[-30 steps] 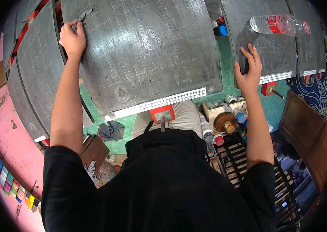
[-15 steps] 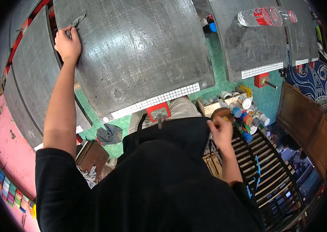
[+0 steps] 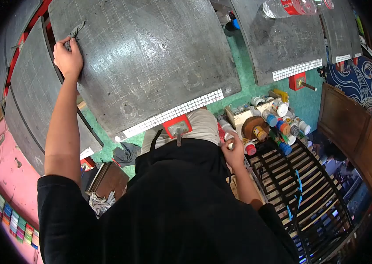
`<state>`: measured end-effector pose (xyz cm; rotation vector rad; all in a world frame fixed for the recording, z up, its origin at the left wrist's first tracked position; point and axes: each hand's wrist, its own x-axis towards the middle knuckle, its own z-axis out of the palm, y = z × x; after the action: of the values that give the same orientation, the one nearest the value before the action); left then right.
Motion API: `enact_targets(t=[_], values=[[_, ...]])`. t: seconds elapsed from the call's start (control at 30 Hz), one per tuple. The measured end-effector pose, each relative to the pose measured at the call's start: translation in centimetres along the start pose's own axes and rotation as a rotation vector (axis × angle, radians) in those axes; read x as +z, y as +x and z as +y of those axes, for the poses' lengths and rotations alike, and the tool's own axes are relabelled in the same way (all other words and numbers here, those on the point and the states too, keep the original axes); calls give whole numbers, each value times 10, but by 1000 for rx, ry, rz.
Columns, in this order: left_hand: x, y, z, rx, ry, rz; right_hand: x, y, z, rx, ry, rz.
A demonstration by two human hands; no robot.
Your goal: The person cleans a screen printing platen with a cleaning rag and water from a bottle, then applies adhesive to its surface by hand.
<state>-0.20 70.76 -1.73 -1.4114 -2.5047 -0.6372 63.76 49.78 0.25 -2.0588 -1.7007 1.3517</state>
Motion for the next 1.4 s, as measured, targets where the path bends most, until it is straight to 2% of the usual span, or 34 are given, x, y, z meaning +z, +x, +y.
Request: enact_targets(t=[0.03, 0.13, 0.27, 0.33, 0.37, 0.43, 0.5, 0.57, 0.6, 0.7, 0.77, 0.8, 0.87, 0.9, 0.97, 1.0, 1.07, 1.2, 1.27, 1.4], values=[[-1, -1, 0, 3, 0, -6, 6, -3, -6, -96, -114, 62], [-1, 1, 2, -20, 11, -1, 18, -10, -10, -144, -155, 106], [-1, 2, 2, -11, 41, 0, 31, -17, -2, 0, -80, 18], [-1, 2, 3, -11, 20, 7, 50, -20, 13, -62, -171, 297], [-1, 2, 3, -8, 2, 12, 48, -25, 19, -56, -171, 296], [0, 3, 2, -1, 7, 17, 38, -23, 19, -32, -191, 120], [1, 2, 1, 2, 15, 17, 34, -23, 23, -25, -113, 117], [1, 3, 0, -4, 11, 17, 30, -17, 32, 282, -32, -137], [1, 2, 0, -2, 13, 16, 30, -15, 27, 283, -30, -138], [1, 3, 0, 14, 13, 24, 41, -12, 7, 229, -24, -44], [1, 2, 0, 12, 10, 29, 55, -14, 10, -39, -72, 243], [1, 2, -1, 13, 11, 27, 53, -14, 5, -37, -71, 243], [1, 4, -2, 13, 10, 21, 49, -15, -4, 5, 37, 416], [1, 5, -2, 13, 10, 23, 50, -15, 3, 3, 38, 417], [1, 4, -3, 7, -5, 11, 48, -23, 30, 70, -77, 185], [2, 3, -3, 7, -5, 10, 46, -22, 31, 72, -77, 185], [3, 4, -4, 23, -6, 24, 45, -17, 32, 207, -14, -4], [2, 4, -2, 10, 14, 23, 47, -13, 13, 231, 11, -62], [2, 4, -3, 3, 6, 13, 61, -12, 19, 15, 40, 185], [1, 5, -2, 2, 9, 23, 59, -14, 13, 62, 72, 272]])
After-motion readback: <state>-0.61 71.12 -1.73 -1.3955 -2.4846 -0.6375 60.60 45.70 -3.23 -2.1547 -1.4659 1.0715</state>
